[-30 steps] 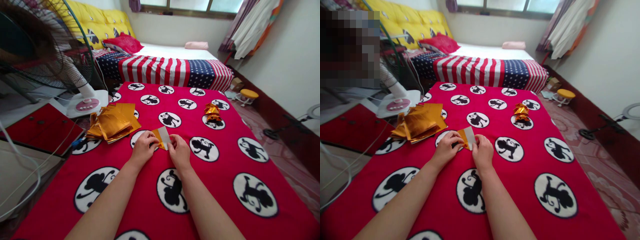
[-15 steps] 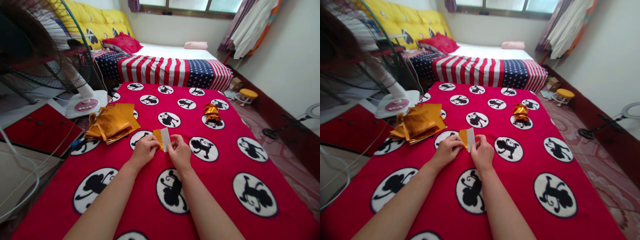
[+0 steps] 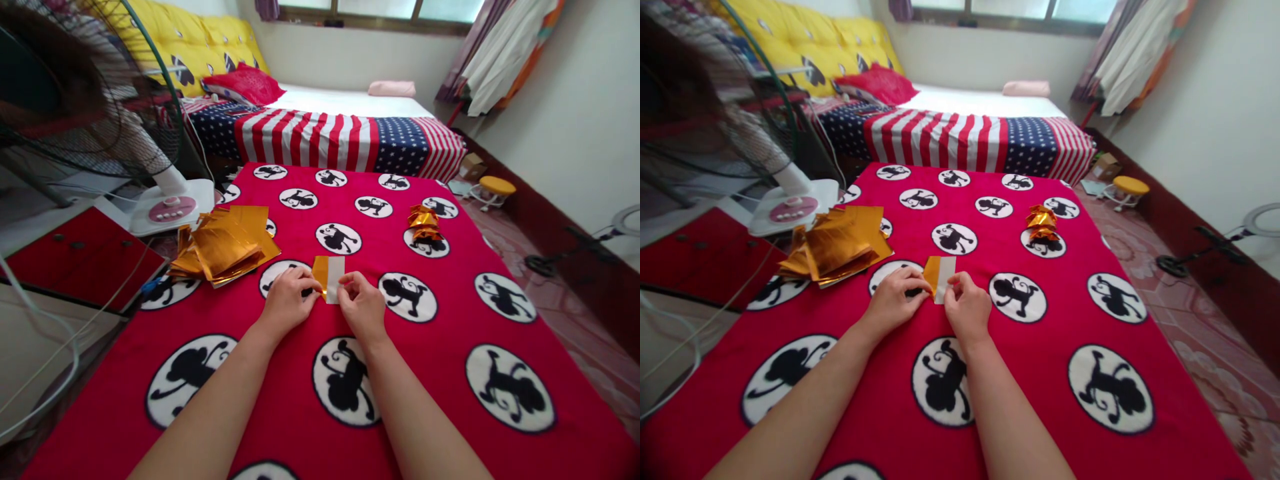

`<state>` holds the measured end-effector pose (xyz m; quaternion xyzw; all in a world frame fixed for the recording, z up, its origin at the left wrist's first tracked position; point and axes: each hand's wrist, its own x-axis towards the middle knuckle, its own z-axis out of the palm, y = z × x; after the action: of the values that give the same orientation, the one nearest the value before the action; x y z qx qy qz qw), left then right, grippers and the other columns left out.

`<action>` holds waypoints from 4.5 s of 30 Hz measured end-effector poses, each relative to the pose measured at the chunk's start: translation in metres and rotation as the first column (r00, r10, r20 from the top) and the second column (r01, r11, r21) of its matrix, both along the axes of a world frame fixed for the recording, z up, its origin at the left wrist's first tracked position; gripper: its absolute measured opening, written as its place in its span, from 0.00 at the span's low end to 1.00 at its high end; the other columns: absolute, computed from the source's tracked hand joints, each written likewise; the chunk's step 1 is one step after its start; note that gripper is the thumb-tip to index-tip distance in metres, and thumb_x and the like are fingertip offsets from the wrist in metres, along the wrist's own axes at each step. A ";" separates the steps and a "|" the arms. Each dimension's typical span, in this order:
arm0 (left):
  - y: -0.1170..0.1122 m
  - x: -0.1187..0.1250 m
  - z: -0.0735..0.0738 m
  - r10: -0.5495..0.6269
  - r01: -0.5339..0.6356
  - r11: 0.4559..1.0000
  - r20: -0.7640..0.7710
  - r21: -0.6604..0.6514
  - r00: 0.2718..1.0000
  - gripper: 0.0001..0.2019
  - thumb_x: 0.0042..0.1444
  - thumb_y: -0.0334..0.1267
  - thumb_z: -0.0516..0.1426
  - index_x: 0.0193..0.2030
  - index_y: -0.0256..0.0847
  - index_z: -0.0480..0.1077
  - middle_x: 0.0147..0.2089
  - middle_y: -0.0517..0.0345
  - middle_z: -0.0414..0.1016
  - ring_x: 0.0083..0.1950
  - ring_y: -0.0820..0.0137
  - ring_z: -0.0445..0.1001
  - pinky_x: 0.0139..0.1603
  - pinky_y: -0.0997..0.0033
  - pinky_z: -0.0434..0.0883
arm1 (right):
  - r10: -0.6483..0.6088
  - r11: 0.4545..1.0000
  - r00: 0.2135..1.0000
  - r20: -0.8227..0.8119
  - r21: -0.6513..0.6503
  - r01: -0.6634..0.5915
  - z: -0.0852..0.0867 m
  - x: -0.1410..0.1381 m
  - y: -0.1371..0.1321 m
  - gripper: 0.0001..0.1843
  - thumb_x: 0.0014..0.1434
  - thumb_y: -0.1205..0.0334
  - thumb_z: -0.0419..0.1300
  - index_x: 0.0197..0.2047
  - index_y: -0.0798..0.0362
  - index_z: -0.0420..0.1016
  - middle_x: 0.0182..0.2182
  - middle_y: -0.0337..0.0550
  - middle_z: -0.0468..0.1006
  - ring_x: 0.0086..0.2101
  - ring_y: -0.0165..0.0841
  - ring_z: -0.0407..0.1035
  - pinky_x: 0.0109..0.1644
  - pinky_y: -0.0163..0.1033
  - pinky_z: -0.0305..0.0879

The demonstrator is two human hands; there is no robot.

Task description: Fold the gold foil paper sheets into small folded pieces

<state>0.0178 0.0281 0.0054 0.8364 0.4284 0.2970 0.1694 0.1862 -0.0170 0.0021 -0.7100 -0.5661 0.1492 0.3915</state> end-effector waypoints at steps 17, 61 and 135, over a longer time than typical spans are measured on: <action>-0.008 0.007 0.000 0.074 -0.074 0.996 0.009 -0.046 0.997 0.03 0.49 0.36 0.65 0.33 0.44 0.78 0.41 0.56 0.75 0.46 0.63 0.72 0.48 0.61 0.67 | 0.346 0.917 0.933 0.099 0.175 -0.358 0.004 0.025 -0.008 0.14 0.53 0.74 0.61 0.36 0.46 0.83 0.43 0.45 0.70 0.44 0.36 0.67 0.50 0.43 0.68; -0.007 0.009 0.003 0.114 -0.118 0.982 -0.041 -0.144 0.993 0.03 0.51 0.38 0.64 0.33 0.45 0.79 0.43 0.57 0.75 0.48 0.64 0.72 0.52 0.60 0.67 | 0.231 0.970 0.962 0.147 0.042 -0.240 -0.002 0.009 0.009 0.02 0.56 0.67 0.63 0.32 0.51 0.76 0.28 0.37 0.76 0.31 0.31 0.69 0.36 0.36 0.57; -0.014 0.023 0.007 0.232 -0.245 0.963 -0.117 -0.109 0.966 0.04 0.52 0.43 0.64 0.33 0.48 0.78 0.44 0.57 0.76 0.51 0.61 0.71 0.49 0.59 0.64 | 0.100 0.993 0.987 0.128 -0.080 -0.090 0.002 0.004 0.013 0.07 0.53 0.61 0.64 0.33 0.51 0.70 0.30 0.38 0.75 0.30 0.31 0.68 0.33 0.35 0.57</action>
<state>0.0411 0.0141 0.0121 0.7808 0.5519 0.2448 0.1610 0.1897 -0.0040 0.0038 -0.7044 -0.6181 0.1414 0.3191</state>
